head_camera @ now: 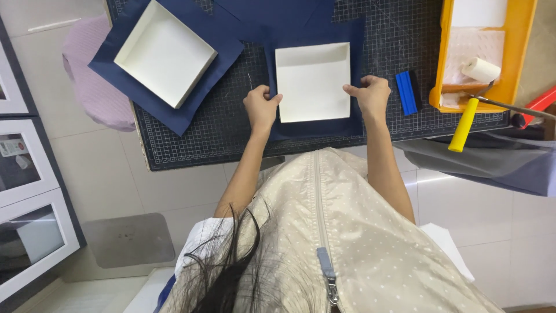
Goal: Applying glue to cardboard and wrapping it with paper to assemble a box.
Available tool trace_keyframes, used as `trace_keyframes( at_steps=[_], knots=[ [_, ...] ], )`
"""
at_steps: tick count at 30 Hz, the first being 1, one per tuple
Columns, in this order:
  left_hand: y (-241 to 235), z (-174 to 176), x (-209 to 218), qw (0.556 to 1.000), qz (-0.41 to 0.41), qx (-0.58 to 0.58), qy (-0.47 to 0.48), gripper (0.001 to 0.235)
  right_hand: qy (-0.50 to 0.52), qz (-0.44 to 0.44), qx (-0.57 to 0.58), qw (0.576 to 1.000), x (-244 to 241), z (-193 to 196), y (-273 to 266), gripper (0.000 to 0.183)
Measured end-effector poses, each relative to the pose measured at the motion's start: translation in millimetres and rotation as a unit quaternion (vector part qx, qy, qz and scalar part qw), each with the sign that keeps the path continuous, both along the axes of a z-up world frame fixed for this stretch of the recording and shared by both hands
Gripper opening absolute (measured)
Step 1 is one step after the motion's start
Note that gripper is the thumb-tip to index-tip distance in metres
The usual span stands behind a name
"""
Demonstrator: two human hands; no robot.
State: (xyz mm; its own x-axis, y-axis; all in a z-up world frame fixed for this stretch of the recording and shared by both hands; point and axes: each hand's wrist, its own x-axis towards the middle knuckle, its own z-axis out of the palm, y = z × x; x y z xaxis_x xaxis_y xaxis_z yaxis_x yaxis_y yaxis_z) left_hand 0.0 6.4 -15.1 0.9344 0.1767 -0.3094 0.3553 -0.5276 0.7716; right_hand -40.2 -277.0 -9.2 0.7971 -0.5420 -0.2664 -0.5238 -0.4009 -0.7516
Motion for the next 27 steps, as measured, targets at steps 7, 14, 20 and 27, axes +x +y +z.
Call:
trace_keyframes(
  at_steps=[7, 14, 20, 27],
  knots=[
    [-20, 24, -15, 0.972, -0.127, 0.156, -0.12, 0.014, 0.048, 0.037, -0.176, 0.982, 10, 17, 35, 0.026],
    [-49, 52, -61, 0.971, 0.112, -0.209, 0.039, 0.025, -0.169, 0.209, -0.329, 0.905, 68, 26, 13, 0.02],
    [-67, 82, -94, 0.691, 0.224, -0.511, 0.46, 0.056, -0.257, 0.362, -0.369, 0.817, 91, 33, 47, 0.02],
    [7, 19, -82, 0.992, -0.059, -0.023, -0.113, 0.048, -0.075, 0.052, -0.106, 0.99, -12, 16, -1, 0.048]
  ],
)
